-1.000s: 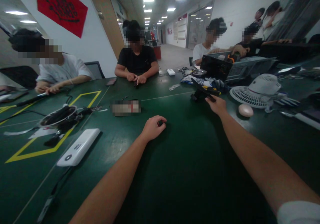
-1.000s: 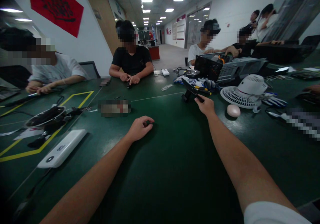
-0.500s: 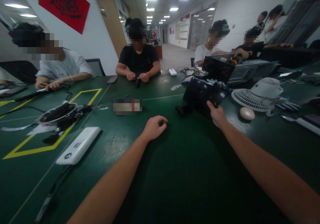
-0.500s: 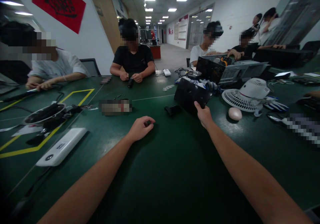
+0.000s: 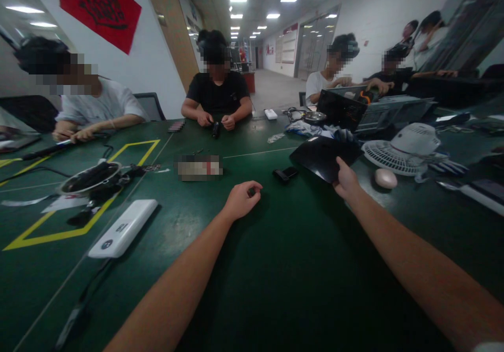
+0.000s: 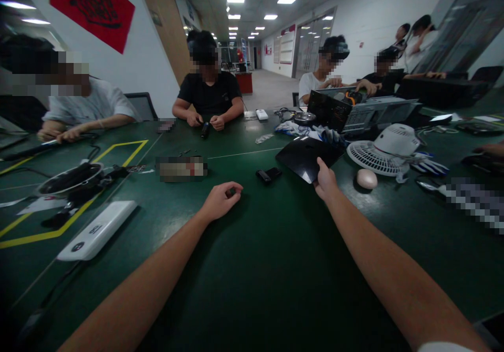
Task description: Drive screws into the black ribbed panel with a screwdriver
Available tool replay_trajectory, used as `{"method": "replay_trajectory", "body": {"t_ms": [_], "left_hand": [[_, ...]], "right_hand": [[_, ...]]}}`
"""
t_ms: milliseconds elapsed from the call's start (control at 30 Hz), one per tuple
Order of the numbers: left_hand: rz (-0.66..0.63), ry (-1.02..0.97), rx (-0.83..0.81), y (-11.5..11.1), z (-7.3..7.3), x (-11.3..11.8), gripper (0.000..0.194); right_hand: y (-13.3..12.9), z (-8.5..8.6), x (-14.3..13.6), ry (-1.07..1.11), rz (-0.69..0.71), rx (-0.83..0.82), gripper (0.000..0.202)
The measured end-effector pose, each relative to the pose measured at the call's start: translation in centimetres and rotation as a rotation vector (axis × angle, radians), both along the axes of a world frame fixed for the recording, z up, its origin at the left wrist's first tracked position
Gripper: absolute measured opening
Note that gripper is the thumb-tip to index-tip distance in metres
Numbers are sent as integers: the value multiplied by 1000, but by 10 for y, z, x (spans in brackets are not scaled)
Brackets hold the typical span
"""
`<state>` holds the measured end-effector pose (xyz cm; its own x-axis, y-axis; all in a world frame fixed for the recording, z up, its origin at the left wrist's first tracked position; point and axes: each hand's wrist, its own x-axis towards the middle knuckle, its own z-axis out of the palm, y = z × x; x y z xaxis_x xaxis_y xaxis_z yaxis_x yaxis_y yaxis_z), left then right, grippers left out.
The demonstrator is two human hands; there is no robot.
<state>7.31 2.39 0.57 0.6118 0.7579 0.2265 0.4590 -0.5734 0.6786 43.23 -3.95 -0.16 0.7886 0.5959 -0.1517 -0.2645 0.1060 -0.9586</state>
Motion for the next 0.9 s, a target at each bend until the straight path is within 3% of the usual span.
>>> {"method": "replay_trajectory", "body": {"t_ms": [167,233,300,400,500,600,667,733,800,900], "left_hand": [[132,-188,-164,9,-6,0,35],[176,-295,-299,12,-6,-2,43],[197,-404,-393,11,-3,-4,51],[175,-512,-321,2,2,-2,64],[38,-554,-177,-12,4,6,94],[-79,-586,-191,-21,3,16,124],[-71,-561,-226,-21,1,18,135],[18,-549,-251,-18,-2,19,127],[167,-600,-291,-14,-5,19,94],[372,-755,-441,-6,-5,18,44]], "right_hand": [[-8,12,-38,-195,-132,-3,31],[-18,16,-66,-464,-120,15,38],[-28,18,-99,-739,-10,44,50],[-34,17,-152,-954,203,132,52],[-26,13,-194,-1007,311,222,44],[-9,6,-217,-988,402,177,43],[-1,0,-221,-994,535,169,48],[2,-3,-216,-1045,701,221,65],[2,-2,-203,-1137,771,271,77],[5,5,-168,-1301,573,220,68]]}}
